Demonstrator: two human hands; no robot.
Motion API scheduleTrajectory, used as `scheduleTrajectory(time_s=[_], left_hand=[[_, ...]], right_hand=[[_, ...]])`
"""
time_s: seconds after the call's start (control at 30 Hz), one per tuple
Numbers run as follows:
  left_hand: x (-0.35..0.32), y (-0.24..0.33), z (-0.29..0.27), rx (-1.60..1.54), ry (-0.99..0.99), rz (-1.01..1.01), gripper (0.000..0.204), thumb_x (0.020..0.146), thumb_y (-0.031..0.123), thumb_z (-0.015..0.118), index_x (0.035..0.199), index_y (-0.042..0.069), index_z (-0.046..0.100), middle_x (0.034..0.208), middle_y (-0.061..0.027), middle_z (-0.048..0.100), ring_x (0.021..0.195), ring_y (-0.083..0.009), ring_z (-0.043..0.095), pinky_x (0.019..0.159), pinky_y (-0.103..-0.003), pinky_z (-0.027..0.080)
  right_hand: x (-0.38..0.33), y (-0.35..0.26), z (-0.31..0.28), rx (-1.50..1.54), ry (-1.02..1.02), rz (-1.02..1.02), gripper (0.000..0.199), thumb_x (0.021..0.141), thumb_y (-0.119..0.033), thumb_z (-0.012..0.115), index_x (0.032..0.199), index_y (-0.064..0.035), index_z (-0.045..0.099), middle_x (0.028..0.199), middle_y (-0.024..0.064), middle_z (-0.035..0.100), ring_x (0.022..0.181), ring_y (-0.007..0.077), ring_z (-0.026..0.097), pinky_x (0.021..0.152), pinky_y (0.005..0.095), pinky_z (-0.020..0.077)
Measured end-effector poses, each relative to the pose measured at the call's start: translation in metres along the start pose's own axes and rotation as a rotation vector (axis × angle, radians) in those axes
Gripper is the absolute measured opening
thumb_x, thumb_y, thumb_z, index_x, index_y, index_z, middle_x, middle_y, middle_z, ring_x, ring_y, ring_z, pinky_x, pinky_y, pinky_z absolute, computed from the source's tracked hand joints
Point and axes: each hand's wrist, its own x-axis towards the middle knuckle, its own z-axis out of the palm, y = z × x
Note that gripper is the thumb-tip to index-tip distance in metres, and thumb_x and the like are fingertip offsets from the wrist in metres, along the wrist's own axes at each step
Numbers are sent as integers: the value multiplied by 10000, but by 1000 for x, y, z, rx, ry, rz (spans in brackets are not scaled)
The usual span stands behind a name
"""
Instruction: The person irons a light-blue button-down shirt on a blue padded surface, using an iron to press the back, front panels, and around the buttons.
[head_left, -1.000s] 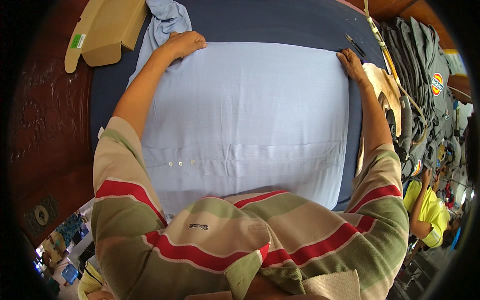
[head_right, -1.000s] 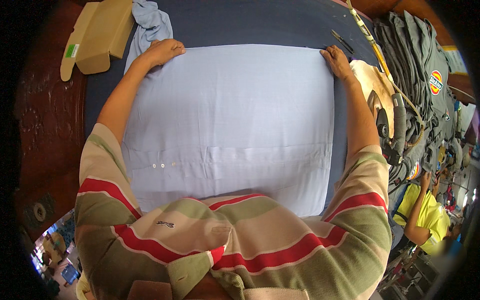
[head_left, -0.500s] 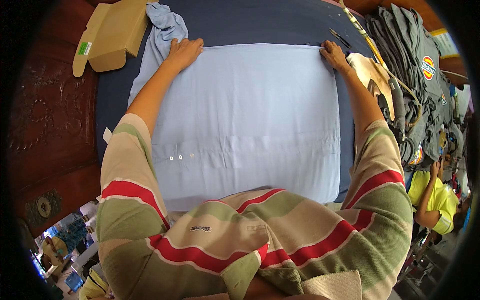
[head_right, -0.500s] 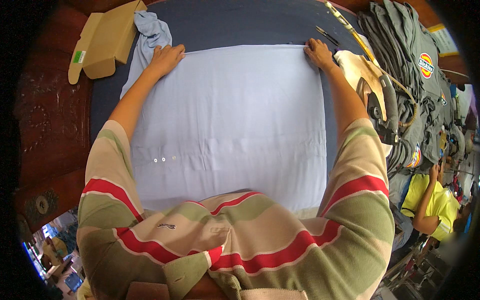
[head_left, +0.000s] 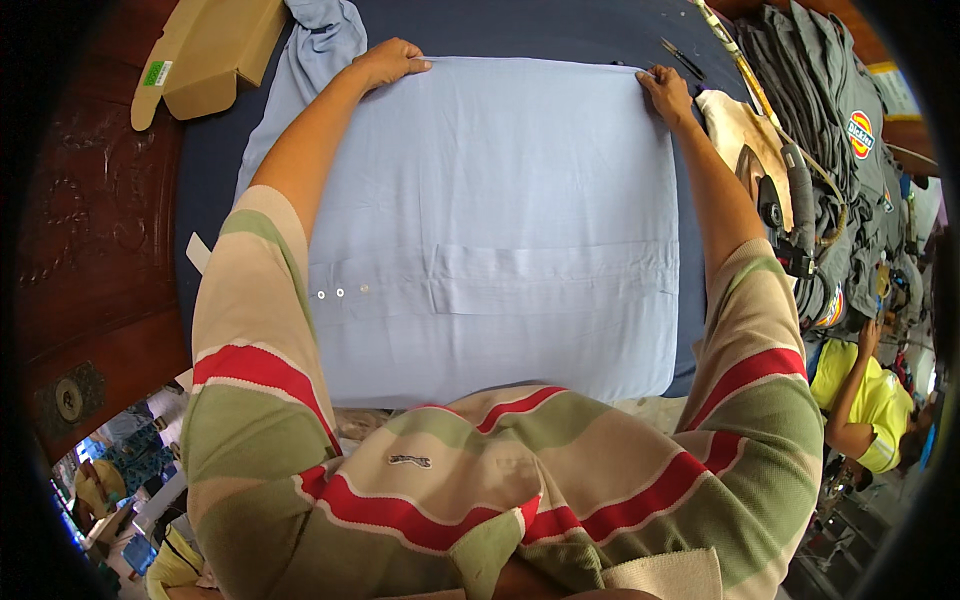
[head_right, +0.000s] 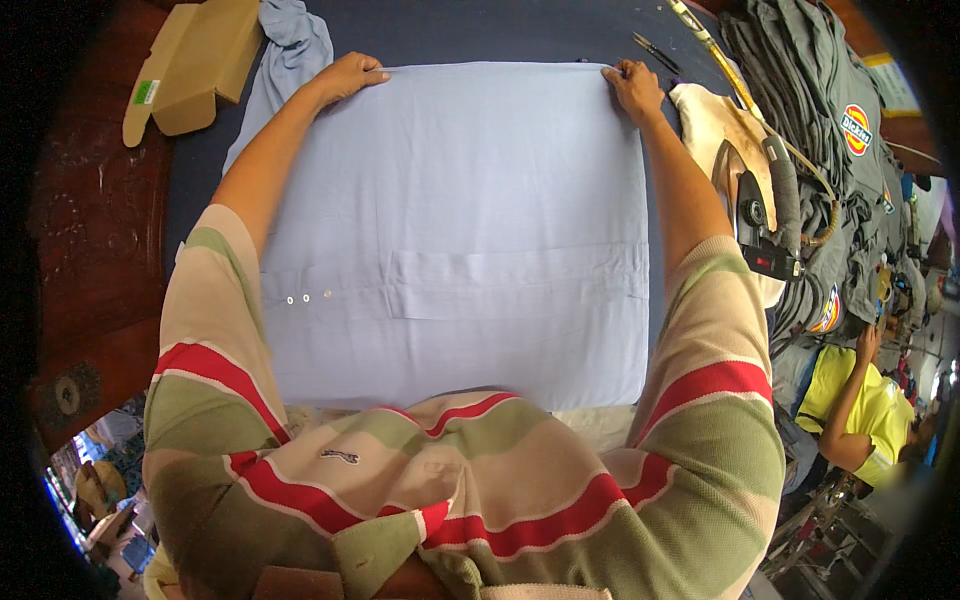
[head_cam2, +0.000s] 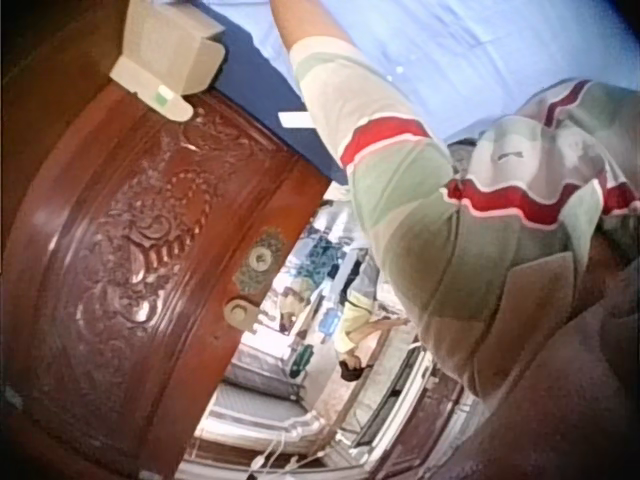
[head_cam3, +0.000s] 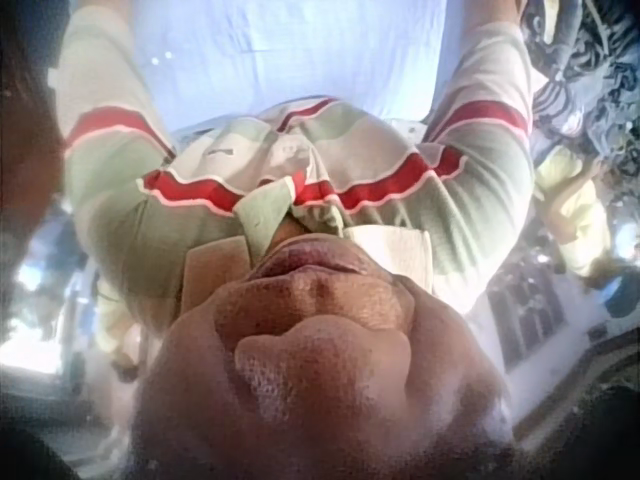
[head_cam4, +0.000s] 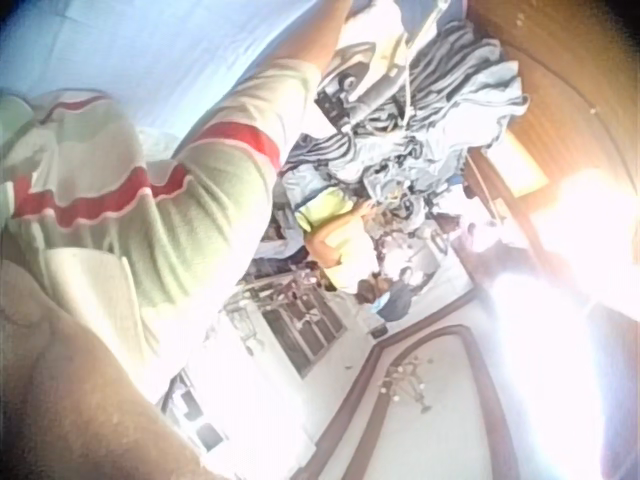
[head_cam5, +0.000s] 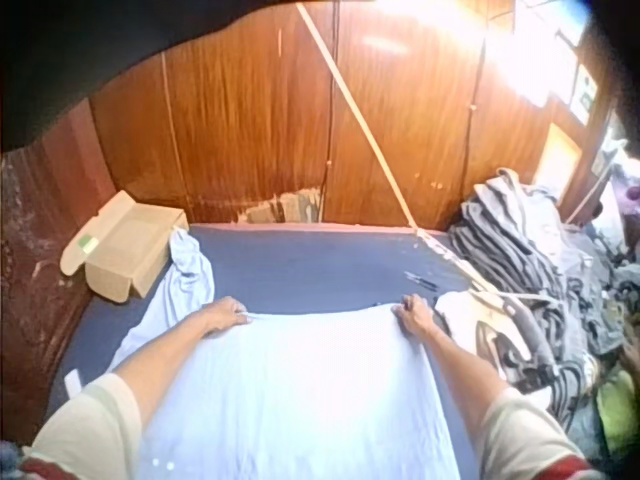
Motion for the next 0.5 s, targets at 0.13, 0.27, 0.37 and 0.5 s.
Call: scheduleTrajectory(time_s=[0.13, 0.27, 0.37, 0.5], left_hand=[[5, -13, -6, 17, -31, -20, 309, 832, 340, 580, 798, 38, 633, 716, -32, 597, 680, -142, 527, 633, -326, 416], [8, 3, -11, 21, -55, 18, 315, 832, 337, 567, 775, 32, 621, 702, -29, 583, 668, -141, 516, 636, -334, 416], [0, 3, -17, 54, -85, -5, 249, 795, 290, 621, 771, 43, 609, 686, -10, 558, 660, -121, 498, 629, -303, 409], [-16, -31, -40, 26, -120, 55, 187, 734, 159, 709, 816, 46, 584, 671, 39, 515, 625, -71, 441, 563, -233, 360]], right_hand=[[-31, -79, 15, -159, 477, -361, 346, 837, -380, 574, 1084, -139, 598, 1217, 77, 524, 1131, 322, 465, 933, 483, 337], [-55, -169, 43, 226, 105, -628, 309, 822, -338, 608, 1065, -147, 602, 1108, 76, 580, 1076, 281, 498, 924, 478, 319], [-46, -196, 36, 87, -172, -517, 257, 818, -350, 611, 961, -135, 616, 973, 62, 618, 995, 262, 534, 863, 456, 335], [-31, -195, 33, 194, -344, -445, 222, 800, -342, 639, 795, -129, 579, 805, 38, 633, 837, 232, 574, 791, 425, 329]])
